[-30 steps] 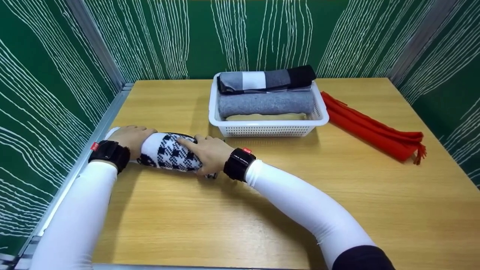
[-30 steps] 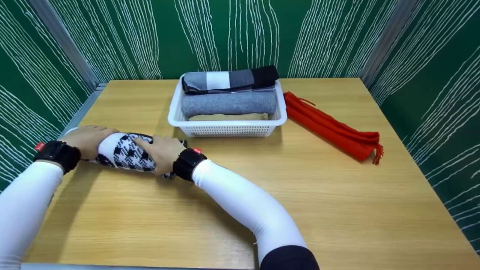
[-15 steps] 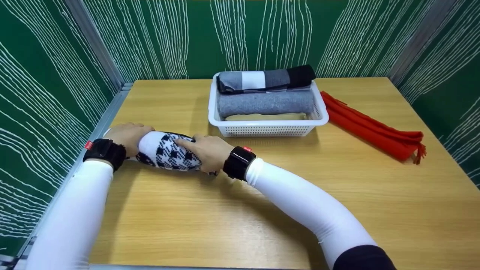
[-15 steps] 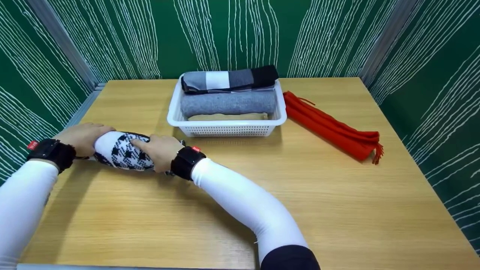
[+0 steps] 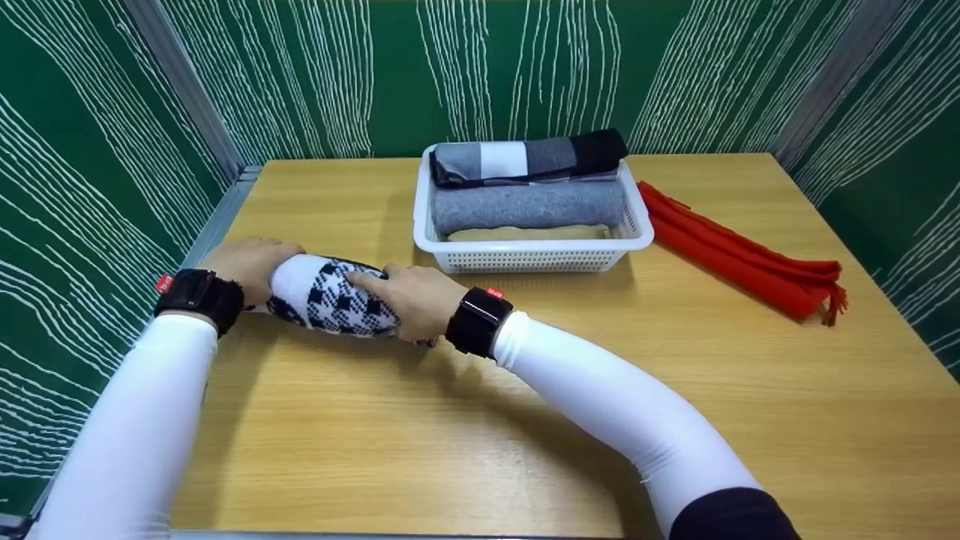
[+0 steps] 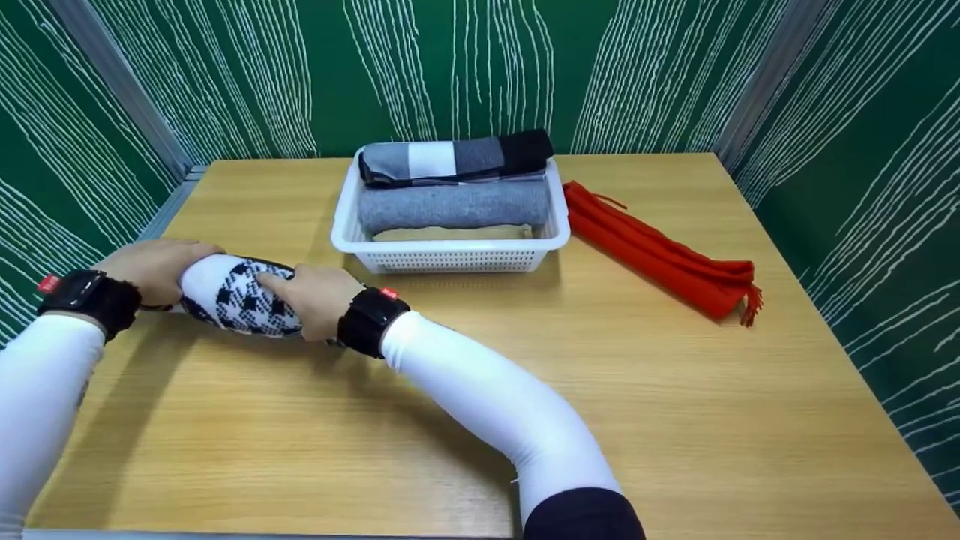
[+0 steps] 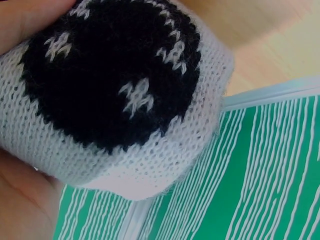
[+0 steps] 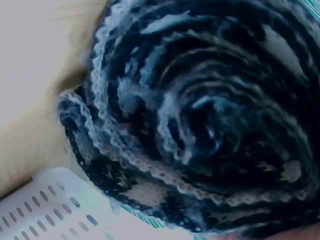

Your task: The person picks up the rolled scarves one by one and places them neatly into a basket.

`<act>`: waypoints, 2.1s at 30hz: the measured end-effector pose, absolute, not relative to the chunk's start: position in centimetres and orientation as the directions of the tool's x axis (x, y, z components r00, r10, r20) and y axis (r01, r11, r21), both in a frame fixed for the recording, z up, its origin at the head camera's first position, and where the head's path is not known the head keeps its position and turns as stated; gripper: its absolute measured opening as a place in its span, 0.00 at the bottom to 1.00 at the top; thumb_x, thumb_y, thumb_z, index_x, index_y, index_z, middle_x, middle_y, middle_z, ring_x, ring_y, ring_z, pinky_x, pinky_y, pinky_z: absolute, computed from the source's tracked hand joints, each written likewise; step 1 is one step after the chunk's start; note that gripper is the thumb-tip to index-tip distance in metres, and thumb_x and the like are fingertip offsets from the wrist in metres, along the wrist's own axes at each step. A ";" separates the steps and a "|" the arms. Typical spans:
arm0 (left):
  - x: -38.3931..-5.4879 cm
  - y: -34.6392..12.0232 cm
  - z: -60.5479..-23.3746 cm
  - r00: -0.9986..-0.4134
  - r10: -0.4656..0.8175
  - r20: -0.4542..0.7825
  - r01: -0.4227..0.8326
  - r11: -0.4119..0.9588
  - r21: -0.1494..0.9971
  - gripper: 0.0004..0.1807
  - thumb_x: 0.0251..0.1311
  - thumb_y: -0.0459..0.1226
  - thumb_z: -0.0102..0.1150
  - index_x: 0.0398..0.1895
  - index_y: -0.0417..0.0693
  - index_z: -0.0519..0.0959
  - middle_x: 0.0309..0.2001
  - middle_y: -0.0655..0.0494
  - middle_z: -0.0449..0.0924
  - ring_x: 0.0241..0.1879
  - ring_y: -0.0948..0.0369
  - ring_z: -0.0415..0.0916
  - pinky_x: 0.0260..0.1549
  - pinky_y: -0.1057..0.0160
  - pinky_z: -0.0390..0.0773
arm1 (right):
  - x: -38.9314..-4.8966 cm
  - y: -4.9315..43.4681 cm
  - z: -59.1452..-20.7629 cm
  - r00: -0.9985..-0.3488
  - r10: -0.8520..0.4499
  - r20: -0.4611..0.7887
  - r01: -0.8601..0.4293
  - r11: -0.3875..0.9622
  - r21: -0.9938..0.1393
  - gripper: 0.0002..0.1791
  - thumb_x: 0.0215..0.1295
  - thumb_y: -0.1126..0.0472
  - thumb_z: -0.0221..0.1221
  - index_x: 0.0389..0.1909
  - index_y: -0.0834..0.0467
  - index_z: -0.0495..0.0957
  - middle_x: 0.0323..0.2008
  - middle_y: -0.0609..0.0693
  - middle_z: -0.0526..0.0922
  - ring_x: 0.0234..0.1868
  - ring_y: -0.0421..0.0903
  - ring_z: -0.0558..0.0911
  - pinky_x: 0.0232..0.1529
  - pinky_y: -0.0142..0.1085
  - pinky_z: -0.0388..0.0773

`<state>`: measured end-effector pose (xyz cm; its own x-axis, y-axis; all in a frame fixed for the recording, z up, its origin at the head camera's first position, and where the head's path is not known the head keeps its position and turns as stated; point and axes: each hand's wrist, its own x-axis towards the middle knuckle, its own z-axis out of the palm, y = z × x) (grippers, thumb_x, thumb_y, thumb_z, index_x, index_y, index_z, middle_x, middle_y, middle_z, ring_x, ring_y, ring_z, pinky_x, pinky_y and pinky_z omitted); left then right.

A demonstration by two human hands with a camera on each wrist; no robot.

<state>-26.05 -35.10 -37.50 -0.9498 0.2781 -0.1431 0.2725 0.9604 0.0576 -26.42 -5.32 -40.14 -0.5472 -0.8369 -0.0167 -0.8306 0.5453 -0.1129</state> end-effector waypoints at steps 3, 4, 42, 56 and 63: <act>-26.2 -35.0 -37.0 -0.952 0.275 -0.137 0.271 0.961 0.048 0.36 0.51 0.25 0.74 0.67 0.50 0.81 0.61 0.40 0.85 0.63 0.36 0.80 0.65 0.27 0.75 | -26.2 -5.2 -39.5 -0.549 -0.835 -0.023 -0.829 0.548 -0.115 0.60 0.59 0.56 0.77 0.88 0.44 0.53 0.65 0.65 0.80 0.57 0.60 0.87 0.55 0.53 0.89; -26.2 -35.0 -36.8 -0.952 0.276 -0.133 0.273 0.961 0.044 0.35 0.51 0.25 0.74 0.66 0.50 0.81 0.61 0.40 0.85 0.63 0.36 0.80 0.65 0.27 0.75 | -26.2 -5.2 -39.4 -0.552 -0.834 -0.026 -0.827 0.551 -0.115 0.60 0.58 0.57 0.77 0.88 0.43 0.53 0.65 0.66 0.79 0.57 0.60 0.87 0.55 0.53 0.89; -24.9 -31.6 -28.5 -0.955 0.286 -0.080 0.284 0.958 0.029 0.32 0.54 0.24 0.70 0.65 0.51 0.80 0.59 0.39 0.85 0.59 0.37 0.80 0.61 0.27 0.76 | -25.0 -2.2 -31.9 -0.583 -0.812 0.030 -0.807 0.575 -0.132 0.58 0.62 0.52 0.77 0.88 0.43 0.53 0.65 0.66 0.79 0.58 0.61 0.86 0.59 0.55 0.87; -25.7 -30.5 -27.4 -0.946 0.322 -0.025 0.322 0.946 0.023 0.31 0.52 0.28 0.72 0.62 0.52 0.79 0.58 0.42 0.85 0.58 0.39 0.80 0.59 0.29 0.77 | -25.9 -0.1 -30.1 -0.590 -0.806 0.047 -0.805 0.582 -0.113 0.58 0.63 0.49 0.77 0.88 0.44 0.53 0.67 0.65 0.78 0.63 0.64 0.84 0.64 0.58 0.84; -26.1 -29.7 -27.1 -0.941 0.338 0.022 0.338 0.941 0.032 0.30 0.50 0.26 0.69 0.59 0.50 0.79 0.56 0.43 0.86 0.56 0.41 0.81 0.59 0.29 0.79 | -26.5 1.1 -29.3 -0.601 -0.796 0.067 -0.797 0.592 -0.119 0.59 0.60 0.55 0.78 0.88 0.43 0.54 0.65 0.63 0.80 0.62 0.62 0.84 0.65 0.56 0.84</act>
<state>-26.11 -29.66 -27.05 -0.9410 0.3376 0.0224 0.3382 0.9405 0.0320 -26.54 1.09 -29.28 -0.6013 -0.7962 0.0671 -0.7971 0.5920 -0.1191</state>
